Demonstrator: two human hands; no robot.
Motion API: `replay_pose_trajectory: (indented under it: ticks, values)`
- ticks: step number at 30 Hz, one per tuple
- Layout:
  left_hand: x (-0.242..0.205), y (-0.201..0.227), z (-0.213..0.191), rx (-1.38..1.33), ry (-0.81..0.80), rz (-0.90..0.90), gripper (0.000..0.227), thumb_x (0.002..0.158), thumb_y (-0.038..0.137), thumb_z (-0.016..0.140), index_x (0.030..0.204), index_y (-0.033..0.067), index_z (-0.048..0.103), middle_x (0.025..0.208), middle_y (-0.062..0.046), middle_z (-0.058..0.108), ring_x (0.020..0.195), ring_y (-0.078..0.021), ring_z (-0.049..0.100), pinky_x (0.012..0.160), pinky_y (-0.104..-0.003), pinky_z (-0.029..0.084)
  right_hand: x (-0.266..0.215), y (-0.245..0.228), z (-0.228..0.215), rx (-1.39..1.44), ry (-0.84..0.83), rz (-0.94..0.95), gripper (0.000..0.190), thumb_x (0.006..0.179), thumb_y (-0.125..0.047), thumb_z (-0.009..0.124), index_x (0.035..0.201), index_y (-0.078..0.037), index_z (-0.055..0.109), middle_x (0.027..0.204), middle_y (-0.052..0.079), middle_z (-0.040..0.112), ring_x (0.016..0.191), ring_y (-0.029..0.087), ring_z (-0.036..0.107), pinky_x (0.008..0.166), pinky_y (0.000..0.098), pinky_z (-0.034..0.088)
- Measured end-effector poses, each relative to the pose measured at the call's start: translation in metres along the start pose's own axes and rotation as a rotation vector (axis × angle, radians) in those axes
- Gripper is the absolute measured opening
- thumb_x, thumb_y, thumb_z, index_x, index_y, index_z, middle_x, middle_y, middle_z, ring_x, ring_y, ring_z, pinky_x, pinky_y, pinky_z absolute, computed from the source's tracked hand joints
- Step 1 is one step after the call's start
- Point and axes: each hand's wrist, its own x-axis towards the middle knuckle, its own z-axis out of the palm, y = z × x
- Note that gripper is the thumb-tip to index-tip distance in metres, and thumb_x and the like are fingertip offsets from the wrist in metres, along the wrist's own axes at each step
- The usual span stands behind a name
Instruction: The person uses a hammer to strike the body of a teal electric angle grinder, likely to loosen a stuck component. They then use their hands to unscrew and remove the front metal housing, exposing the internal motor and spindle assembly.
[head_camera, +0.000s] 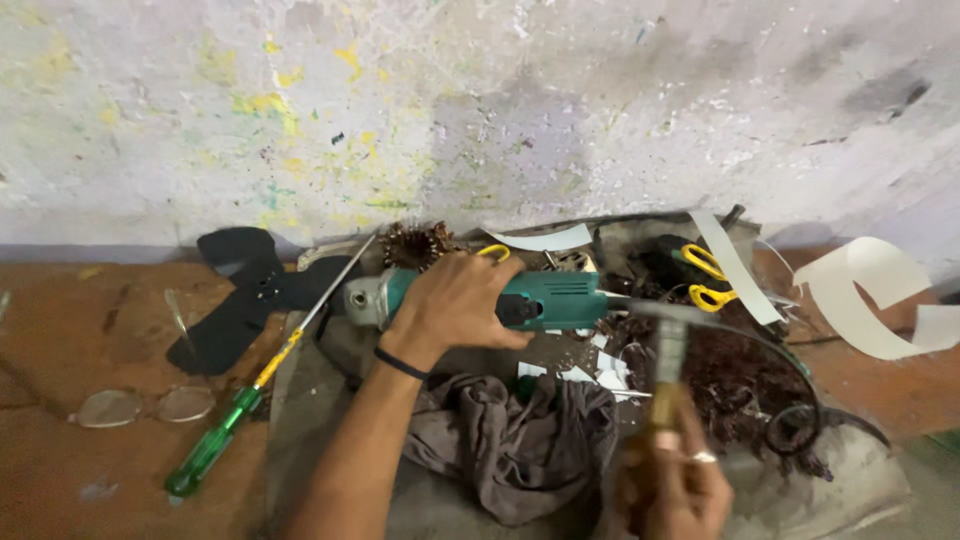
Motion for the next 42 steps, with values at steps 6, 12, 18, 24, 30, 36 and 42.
replay_pose_trajectory:
  ticks: [6, 12, 18, 24, 30, 36, 42]
  values:
    - [0.000, 0.000, 0.002, -0.012, 0.021, 0.008, 0.080, 0.056, 0.053, 0.088, 0.116, 0.0053, 0.067, 0.085, -0.020, 0.074, 0.076, -0.0389, 0.073, 0.070, -0.049, 0.059, 0.006, 0.008, -0.009, -0.215, 0.008, 0.056, 0.037, 0.099, -0.015, 0.059, 0.134, -0.001, 0.064, 0.070, 0.014, 0.065, 0.045, 0.016, 0.054, 0.037, 0.0295, 0.041]
    - [0.001, 0.001, 0.000, -0.055, 0.089, 0.072, 0.076, 0.055, 0.050, 0.088, 0.112, 0.0040, 0.068, 0.082, -0.021, 0.073, 0.076, -0.0389, 0.073, 0.070, -0.048, 0.059, -0.006, 0.013, -0.006, 0.065, -0.032, -0.104, 0.049, 0.102, -0.019, 0.055, 0.152, -0.015, 0.056, 0.071, 0.005, 0.063, 0.045, 0.008, 0.053, 0.034, 0.0239, 0.041]
    - [-0.001, 0.012, 0.005, -0.018, 0.032, 0.054, 0.064, 0.058, 0.052, 0.089, 0.098, 0.0049, 0.068, 0.078, -0.020, 0.070, 0.080, -0.0414, 0.070, 0.075, -0.051, 0.056, 0.006, 0.032, -0.027, -0.316, -0.403, -0.148, 0.050, 0.089, -0.012, 0.069, 0.139, -0.011, 0.068, 0.086, 0.009, 0.075, 0.063, 0.012, 0.058, 0.058, 0.0287, 0.043]
    - [0.001, 0.005, 0.023, -0.008, -0.059, 0.034, 0.068, 0.056, 0.047, 0.092, 0.102, 0.0023, 0.068, 0.089, -0.021, 0.072, 0.091, -0.0407, 0.069, 0.082, -0.049, 0.056, 0.041, -0.016, -0.034, -0.973, -0.752, -0.889, 0.044, 0.071, -0.019, 0.083, 0.115, -0.017, 0.078, 0.093, 0.009, 0.077, 0.072, 0.029, 0.073, 0.063, 0.0381, 0.057]
    - [-0.005, -0.004, 0.023, -0.123, 0.033, 0.131, 0.097, 0.038, 0.046, 0.100, 0.112, -0.0066, 0.067, 0.109, -0.031, 0.068, 0.097, -0.0497, 0.066, 0.081, -0.055, 0.054, 0.051, -0.038, -0.007, -0.912, -0.820, -0.946, 0.042, 0.065, -0.011, 0.081, 0.107, -0.012, 0.079, 0.094, 0.008, 0.072, 0.084, 0.030, 0.068, 0.072, 0.0408, 0.056]
    - [-0.003, 0.019, -0.004, 0.050, -0.454, -0.196, 0.053, 0.056, 0.039, 0.093, 0.092, 0.0042, 0.075, 0.098, -0.020, 0.074, 0.095, -0.0368, 0.070, 0.085, -0.046, 0.056, 0.060, -0.065, 0.025, -0.761, -0.702, -0.839, 0.035, 0.078, -0.009, 0.077, 0.112, -0.007, 0.073, 0.104, 0.013, 0.071, 0.090, 0.031, 0.068, 0.076, 0.0382, 0.056]
    - [0.001, 0.018, -0.009, 0.041, -0.284, -0.041, 0.068, 0.054, 0.037, 0.094, 0.109, 0.0048, 0.070, 0.094, -0.021, 0.072, 0.094, -0.0396, 0.069, 0.084, -0.048, 0.055, 0.087, -0.079, 0.076, -0.999, -0.753, -0.658, 0.070, 0.070, -0.025, 0.086, 0.134, -0.007, 0.064, 0.109, 0.020, 0.067, 0.088, 0.037, 0.068, 0.076, 0.0444, 0.055]
